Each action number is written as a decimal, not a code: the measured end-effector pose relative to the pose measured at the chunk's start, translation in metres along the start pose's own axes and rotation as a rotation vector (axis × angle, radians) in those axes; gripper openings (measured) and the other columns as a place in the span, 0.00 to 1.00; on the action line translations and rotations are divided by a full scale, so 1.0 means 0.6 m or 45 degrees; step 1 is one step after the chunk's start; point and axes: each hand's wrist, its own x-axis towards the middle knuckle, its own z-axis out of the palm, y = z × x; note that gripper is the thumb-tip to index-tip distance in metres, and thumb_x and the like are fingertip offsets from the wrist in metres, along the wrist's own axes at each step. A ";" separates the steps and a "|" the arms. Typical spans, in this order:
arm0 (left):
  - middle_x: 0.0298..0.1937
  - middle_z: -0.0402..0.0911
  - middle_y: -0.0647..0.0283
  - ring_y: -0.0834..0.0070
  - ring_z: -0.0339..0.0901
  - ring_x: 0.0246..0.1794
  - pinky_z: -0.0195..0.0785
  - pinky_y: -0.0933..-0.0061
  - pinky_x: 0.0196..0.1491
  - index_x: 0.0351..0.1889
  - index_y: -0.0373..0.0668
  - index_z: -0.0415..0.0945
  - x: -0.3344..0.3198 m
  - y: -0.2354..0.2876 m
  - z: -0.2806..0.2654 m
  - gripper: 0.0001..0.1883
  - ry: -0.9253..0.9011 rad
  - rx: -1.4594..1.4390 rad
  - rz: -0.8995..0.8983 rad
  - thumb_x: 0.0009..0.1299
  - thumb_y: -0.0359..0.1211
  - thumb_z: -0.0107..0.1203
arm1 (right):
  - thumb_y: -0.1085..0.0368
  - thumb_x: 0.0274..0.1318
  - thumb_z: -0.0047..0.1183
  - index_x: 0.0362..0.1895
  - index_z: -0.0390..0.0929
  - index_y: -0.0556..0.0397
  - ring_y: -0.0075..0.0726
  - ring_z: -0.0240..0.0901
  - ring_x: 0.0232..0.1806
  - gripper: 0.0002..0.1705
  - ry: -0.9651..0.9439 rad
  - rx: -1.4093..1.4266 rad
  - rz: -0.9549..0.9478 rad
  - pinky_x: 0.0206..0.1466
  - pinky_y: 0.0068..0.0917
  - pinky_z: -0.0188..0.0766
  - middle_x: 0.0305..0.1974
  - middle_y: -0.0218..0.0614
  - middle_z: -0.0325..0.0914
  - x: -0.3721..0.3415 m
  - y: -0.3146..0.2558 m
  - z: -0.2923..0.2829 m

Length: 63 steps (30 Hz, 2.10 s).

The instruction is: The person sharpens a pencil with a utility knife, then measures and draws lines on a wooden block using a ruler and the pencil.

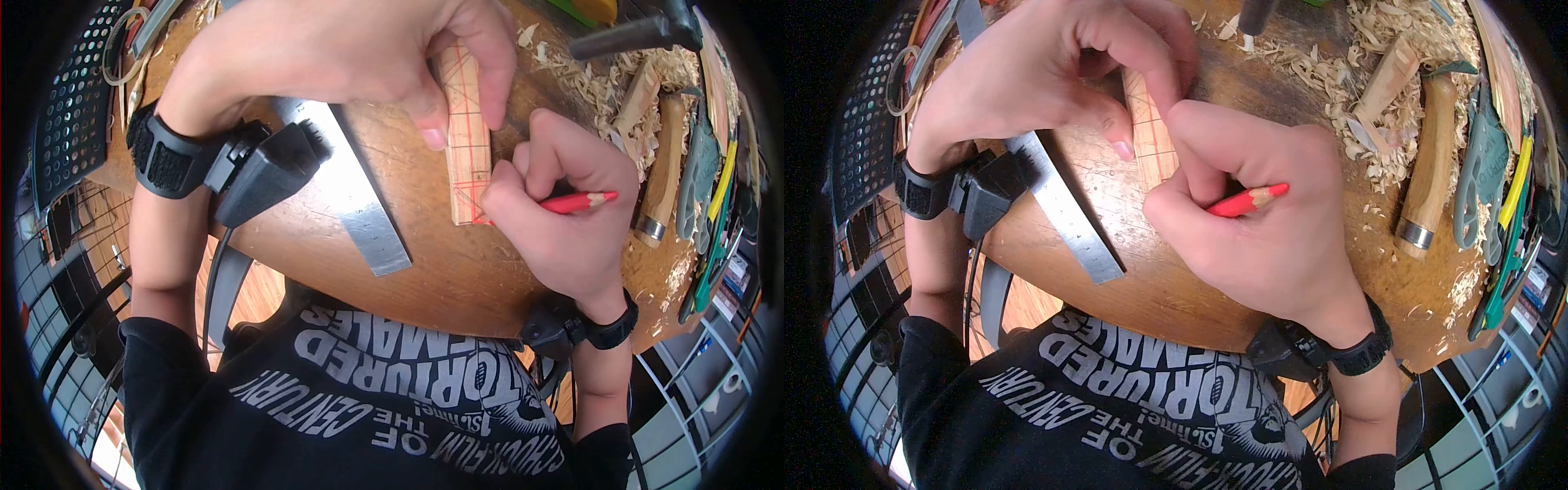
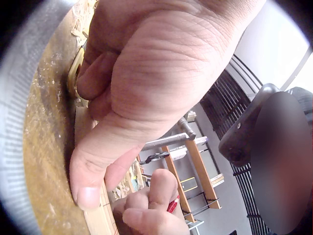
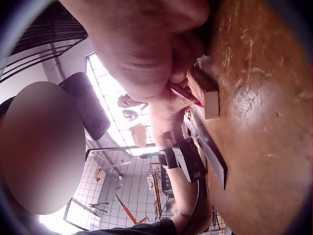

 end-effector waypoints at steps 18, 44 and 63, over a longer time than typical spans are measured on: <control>0.37 0.80 0.62 0.68 0.77 0.34 0.69 0.73 0.34 0.37 0.39 0.82 -0.003 -0.007 -0.001 0.16 0.065 -0.098 0.031 0.49 0.19 0.64 | 0.82 0.49 0.50 0.18 0.53 0.48 0.10 0.48 0.18 0.21 0.087 -0.020 0.093 0.22 0.16 0.45 0.15 0.18 0.54 0.001 -0.001 -0.004; 0.37 0.80 0.61 0.68 0.78 0.36 0.70 0.73 0.36 0.36 0.38 0.82 0.002 -0.009 -0.006 0.15 0.013 -0.177 0.084 0.49 0.20 0.65 | 0.83 0.49 0.49 0.18 0.52 0.48 0.10 0.47 0.19 0.22 0.179 -0.078 -0.015 0.22 0.17 0.43 0.16 0.18 0.52 0.005 0.008 0.002; 0.36 0.80 0.63 0.70 0.78 0.34 0.69 0.74 0.34 0.37 0.40 0.83 0.004 0.014 0.003 0.16 0.010 0.110 -0.091 0.49 0.19 0.65 | 0.83 0.48 0.50 0.18 0.52 0.48 0.10 0.47 0.19 0.21 0.193 -0.056 -0.007 0.22 0.17 0.43 0.17 0.17 0.51 0.005 0.007 0.003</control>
